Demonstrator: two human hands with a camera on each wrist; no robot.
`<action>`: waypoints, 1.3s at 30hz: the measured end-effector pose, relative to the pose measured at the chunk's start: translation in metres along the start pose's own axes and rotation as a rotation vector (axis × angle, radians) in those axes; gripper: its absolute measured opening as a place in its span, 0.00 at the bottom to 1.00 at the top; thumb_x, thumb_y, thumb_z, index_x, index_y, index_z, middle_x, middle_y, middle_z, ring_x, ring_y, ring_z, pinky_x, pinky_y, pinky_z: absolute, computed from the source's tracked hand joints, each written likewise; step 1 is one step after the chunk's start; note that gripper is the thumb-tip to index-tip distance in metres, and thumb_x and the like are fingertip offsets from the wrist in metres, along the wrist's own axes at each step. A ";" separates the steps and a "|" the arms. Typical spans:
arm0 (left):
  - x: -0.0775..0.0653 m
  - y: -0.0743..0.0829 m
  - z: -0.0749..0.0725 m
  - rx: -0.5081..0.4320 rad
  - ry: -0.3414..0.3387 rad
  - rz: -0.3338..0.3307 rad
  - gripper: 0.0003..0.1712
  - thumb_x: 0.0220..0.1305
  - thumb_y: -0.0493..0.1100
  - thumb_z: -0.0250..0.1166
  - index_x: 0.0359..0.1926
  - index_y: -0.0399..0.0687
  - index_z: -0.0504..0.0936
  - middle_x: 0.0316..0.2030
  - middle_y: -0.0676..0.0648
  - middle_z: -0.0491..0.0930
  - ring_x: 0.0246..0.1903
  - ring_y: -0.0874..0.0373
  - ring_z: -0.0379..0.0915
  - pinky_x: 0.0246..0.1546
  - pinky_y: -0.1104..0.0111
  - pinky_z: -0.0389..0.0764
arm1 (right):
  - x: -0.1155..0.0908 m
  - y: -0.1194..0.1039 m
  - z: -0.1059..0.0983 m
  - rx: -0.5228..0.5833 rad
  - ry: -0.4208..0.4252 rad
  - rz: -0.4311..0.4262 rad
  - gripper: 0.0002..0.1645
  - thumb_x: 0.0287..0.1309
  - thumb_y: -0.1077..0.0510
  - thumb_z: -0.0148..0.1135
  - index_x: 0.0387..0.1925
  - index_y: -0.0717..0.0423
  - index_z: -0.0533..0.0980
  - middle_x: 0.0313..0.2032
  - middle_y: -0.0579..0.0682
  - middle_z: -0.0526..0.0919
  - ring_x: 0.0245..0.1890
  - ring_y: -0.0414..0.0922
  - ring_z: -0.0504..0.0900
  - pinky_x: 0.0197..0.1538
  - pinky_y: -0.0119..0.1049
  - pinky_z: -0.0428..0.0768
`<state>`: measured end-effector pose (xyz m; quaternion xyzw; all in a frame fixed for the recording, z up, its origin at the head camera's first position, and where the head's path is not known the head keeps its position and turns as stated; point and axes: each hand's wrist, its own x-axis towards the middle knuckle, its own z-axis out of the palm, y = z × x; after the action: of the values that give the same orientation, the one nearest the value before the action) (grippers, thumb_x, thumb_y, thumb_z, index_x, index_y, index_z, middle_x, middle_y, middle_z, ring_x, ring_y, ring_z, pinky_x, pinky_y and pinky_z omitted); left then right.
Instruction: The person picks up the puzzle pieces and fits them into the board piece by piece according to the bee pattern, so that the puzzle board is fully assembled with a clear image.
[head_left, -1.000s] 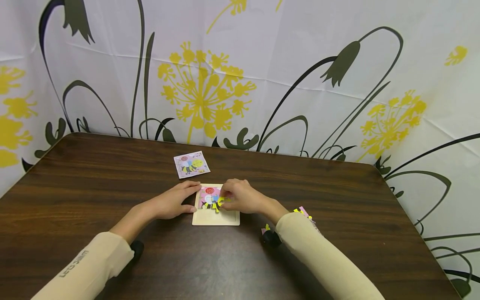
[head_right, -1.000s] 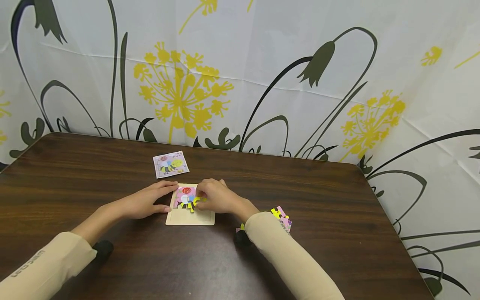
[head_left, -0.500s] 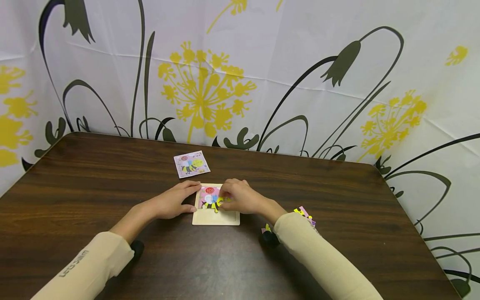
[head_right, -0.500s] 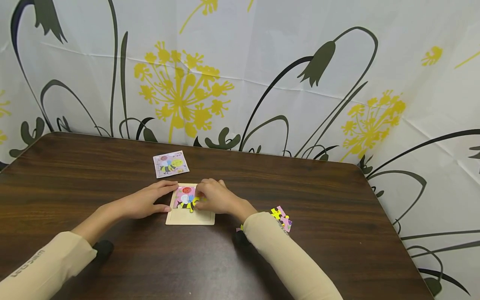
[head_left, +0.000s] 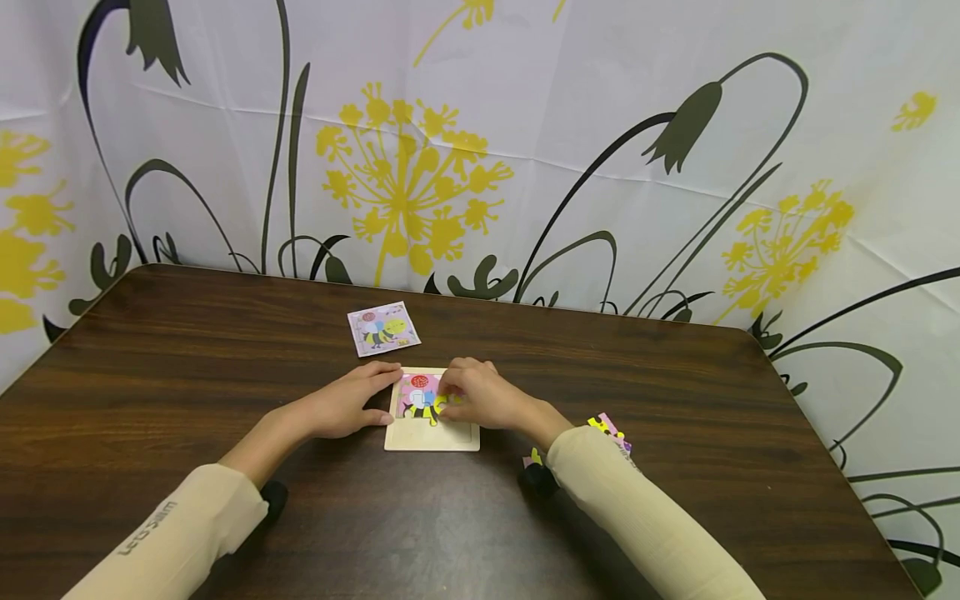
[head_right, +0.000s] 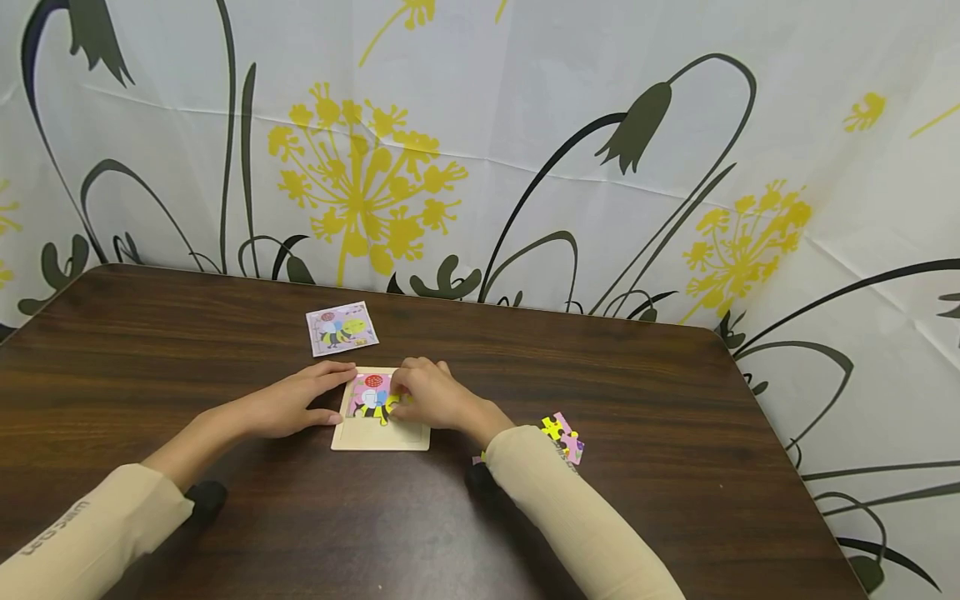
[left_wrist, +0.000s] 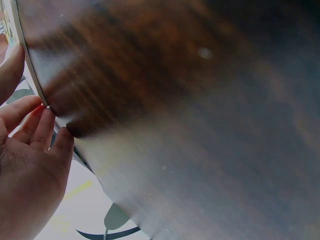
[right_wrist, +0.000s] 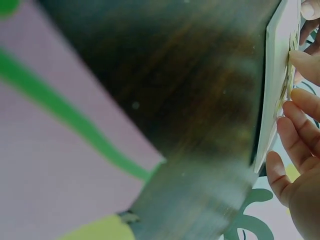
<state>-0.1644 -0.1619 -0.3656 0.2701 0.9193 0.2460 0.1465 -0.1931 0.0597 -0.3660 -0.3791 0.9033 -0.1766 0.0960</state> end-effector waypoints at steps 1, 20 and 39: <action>0.000 0.000 0.000 -0.001 0.001 -0.001 0.36 0.60 0.42 0.62 0.63 0.27 0.60 0.62 0.31 0.57 0.61 0.36 0.51 0.57 0.47 0.58 | 0.000 0.000 0.000 0.000 -0.001 0.002 0.13 0.49 0.54 0.69 0.35 0.56 0.79 0.33 0.44 0.74 0.37 0.41 0.70 0.39 0.34 0.61; 0.000 -0.001 0.001 0.002 -0.002 -0.002 0.35 0.60 0.42 0.62 0.63 0.28 0.60 0.62 0.31 0.57 0.61 0.36 0.52 0.57 0.47 0.59 | -0.003 0.004 0.002 -0.004 0.011 -0.080 0.13 0.51 0.57 0.67 0.41 0.52 0.81 0.36 0.48 0.74 0.40 0.42 0.69 0.37 0.35 0.59; 0.000 -0.002 0.001 -0.002 -0.004 -0.010 0.36 0.59 0.42 0.62 0.63 0.28 0.60 0.62 0.32 0.57 0.61 0.36 0.51 0.58 0.46 0.58 | -0.002 0.002 -0.001 -0.020 -0.018 -0.076 0.11 0.53 0.57 0.65 0.40 0.51 0.81 0.36 0.48 0.73 0.40 0.43 0.69 0.37 0.35 0.60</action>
<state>-0.1650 -0.1626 -0.3674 0.2657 0.9201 0.2457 0.1499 -0.1931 0.0630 -0.3661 -0.4156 0.8890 -0.1678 0.0934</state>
